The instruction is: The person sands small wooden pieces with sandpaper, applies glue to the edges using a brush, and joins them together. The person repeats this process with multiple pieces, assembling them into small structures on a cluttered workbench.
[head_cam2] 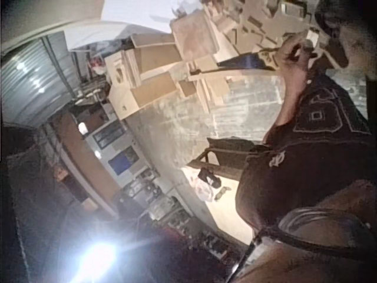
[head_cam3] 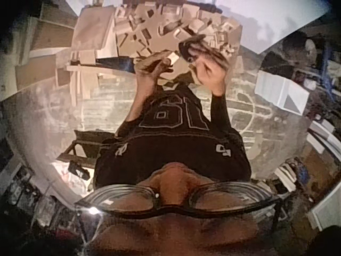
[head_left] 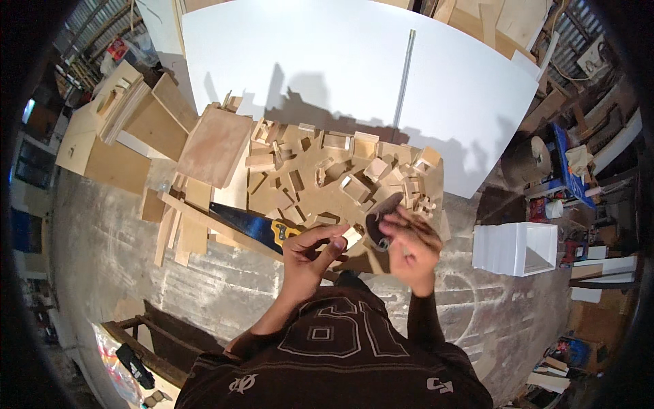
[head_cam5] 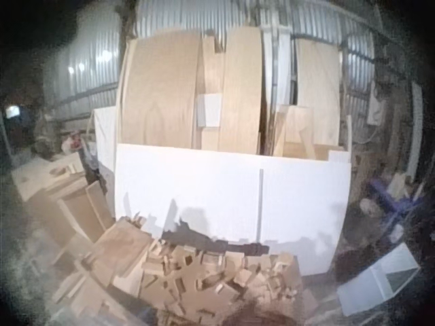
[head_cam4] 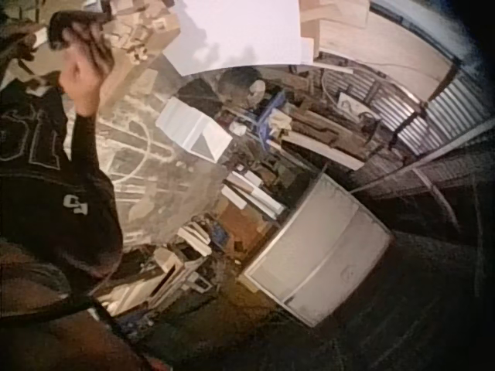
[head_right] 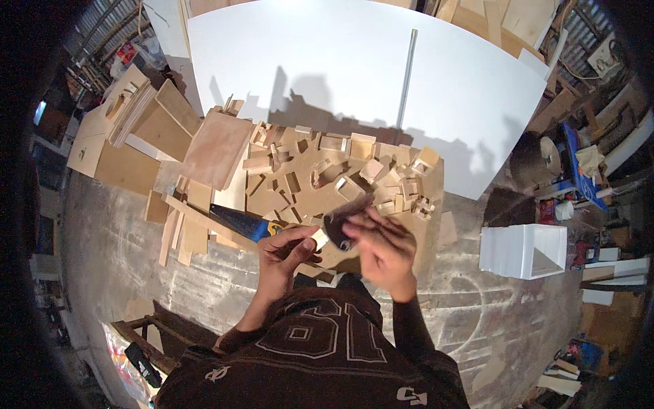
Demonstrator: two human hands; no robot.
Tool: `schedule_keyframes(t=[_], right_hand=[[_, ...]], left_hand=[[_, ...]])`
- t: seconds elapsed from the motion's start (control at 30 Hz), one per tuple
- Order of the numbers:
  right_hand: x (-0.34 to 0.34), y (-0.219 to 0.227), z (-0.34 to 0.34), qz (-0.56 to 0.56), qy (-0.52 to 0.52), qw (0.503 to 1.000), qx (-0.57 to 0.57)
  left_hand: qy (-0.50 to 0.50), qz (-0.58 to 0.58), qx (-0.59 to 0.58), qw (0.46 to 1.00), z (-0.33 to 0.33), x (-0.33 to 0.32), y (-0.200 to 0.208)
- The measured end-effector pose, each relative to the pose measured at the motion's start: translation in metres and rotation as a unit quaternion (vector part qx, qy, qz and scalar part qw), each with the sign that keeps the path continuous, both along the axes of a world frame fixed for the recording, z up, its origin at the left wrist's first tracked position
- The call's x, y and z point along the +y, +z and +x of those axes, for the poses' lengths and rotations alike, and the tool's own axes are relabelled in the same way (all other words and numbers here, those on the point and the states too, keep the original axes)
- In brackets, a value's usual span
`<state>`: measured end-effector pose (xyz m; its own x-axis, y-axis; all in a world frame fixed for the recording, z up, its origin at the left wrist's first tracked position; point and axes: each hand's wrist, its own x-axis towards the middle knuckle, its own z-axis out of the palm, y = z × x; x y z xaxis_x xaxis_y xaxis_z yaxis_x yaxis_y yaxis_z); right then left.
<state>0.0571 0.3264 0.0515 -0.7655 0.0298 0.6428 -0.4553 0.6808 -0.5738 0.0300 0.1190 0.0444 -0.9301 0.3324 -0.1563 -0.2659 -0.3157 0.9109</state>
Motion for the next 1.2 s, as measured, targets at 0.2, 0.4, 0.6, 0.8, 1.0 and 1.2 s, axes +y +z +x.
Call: schedule_keyframes(t=[0.2,0.4,0.6,0.8,1.0,1.2], right_hand=[[-0.027,0.000,0.003,-0.019,0.000,1.000,-0.018],[-0.033,-0.001,0.000,0.016,-0.057,0.998,-0.003],[-0.037,-0.002,-0.003,0.173,-0.077,0.982,-0.029],[-0.033,0.024,-0.016,0.160,-0.105,0.979,-0.076],[-0.063,0.016,-0.009,0.113,-0.014,0.990,-0.088],[-0.051,0.011,-0.008,0.118,-0.104,0.979,-0.128]], left_hand=[[-0.008,-0.053,0.157,0.986,-0.020,-0.007,0.005],[-0.054,-0.030,0.158,0.986,-0.029,-0.013,0.020],[-0.077,-0.107,0.141,0.981,-0.040,-0.026,0.023],[-0.100,-0.133,0.122,0.979,-0.056,-0.042,0.012],[-0.003,-0.184,0.219,0.958,-0.052,-0.040,0.020],[0.029,-0.189,0.360,0.913,-0.050,-0.045,-0.002]])
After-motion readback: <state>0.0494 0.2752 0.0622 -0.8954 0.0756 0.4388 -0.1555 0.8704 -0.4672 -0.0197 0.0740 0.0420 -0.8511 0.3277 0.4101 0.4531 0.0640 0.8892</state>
